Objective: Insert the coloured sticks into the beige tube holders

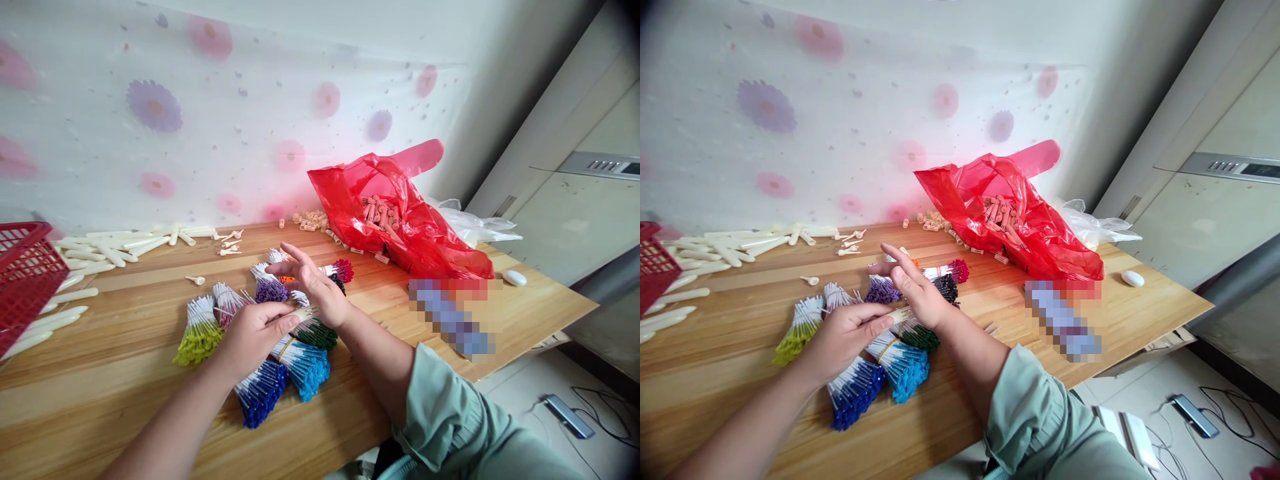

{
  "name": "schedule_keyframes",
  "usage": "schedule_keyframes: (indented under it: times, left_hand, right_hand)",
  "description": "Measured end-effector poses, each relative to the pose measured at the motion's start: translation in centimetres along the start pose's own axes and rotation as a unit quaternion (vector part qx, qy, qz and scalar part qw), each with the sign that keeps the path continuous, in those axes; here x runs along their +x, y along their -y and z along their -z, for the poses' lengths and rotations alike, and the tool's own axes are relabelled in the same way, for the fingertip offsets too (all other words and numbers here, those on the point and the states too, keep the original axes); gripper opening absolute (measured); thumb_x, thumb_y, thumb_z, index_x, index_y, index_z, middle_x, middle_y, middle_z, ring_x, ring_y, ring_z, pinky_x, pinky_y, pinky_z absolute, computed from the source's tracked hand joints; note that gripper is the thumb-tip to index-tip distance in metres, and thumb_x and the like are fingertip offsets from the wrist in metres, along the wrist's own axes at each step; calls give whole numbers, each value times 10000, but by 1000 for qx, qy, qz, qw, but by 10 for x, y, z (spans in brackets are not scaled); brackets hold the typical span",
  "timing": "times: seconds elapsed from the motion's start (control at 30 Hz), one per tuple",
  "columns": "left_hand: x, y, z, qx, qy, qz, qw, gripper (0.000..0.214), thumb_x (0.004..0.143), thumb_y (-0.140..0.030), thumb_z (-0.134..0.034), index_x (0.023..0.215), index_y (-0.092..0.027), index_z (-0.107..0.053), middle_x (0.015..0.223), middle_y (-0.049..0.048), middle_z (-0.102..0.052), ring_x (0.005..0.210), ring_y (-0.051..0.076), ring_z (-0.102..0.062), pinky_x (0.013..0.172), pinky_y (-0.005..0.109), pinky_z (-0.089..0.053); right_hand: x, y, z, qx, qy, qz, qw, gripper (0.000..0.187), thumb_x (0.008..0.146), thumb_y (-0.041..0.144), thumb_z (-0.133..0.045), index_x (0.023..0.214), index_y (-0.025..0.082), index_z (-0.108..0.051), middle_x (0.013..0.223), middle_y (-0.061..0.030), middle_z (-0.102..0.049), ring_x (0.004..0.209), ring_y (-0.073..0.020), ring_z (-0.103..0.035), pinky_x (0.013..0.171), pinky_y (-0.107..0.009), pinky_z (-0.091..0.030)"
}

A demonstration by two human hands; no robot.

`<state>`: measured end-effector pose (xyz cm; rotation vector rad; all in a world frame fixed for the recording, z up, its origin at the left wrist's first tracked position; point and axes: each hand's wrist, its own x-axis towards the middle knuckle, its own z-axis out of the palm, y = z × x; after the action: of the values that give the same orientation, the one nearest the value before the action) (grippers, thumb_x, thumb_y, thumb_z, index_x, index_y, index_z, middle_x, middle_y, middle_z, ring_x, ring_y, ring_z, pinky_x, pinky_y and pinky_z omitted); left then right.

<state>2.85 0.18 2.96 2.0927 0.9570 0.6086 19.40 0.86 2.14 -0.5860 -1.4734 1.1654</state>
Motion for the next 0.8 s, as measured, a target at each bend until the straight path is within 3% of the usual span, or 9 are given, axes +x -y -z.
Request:
schedule_keyframes:
  times: [0.17, 0.33, 0.57, 0.8]
  left_hand:
    - [0, -2, 3, 12, 7, 9, 1000, 372, 874, -429, -476, 850, -134, -702, 616, -18, -542, 569, 112, -434, 516, 207, -346]
    - [-2, -1, 9, 17, 20, -4, 1000, 318, 845, -392, -518, 807, -143, -711, 629, -1, -605, 584, 132, -496, 532, 212, -371]
    - [-4, -9, 10, 23, 48, -12, 998, 336, 856, -399, -486, 795, -145, -697, 651, 4, -625, 604, 141, -529, 551, 218, -408]
    - [-6, -7, 7, 67, 7, -44, 997, 293, 846, -370, -516, 863, -169, -729, 713, 24, -685, 676, 163, -580, 627, 234, -438]
  right_hand:
    - [1, 3, -1, 5, -2, -28, 1000, 552, 919, 531, -405, 1392, 250, -359, 1217, -92, -585, 1208, -228, -481, 960, -407, -379]
    - [0, 10, -6, -56, 5, -43, 997, 576, 904, 537, -437, 1380, 216, -393, 1161, -96, -608, 1165, -228, -499, 986, -437, -350]
    - [-4, 2, -8, 61, 31, -28, 997, 592, 899, 583, -385, 1401, 274, -349, 1214, -94, -586, 1178, -237, -502, 952, -435, -388]
    - [-7, 7, -5, -3, 37, -45, 998, 577, 907, 534, -424, 1402, 243, -361, 1210, -91, -585, 1185, -226, -491, 988, -424, -352]
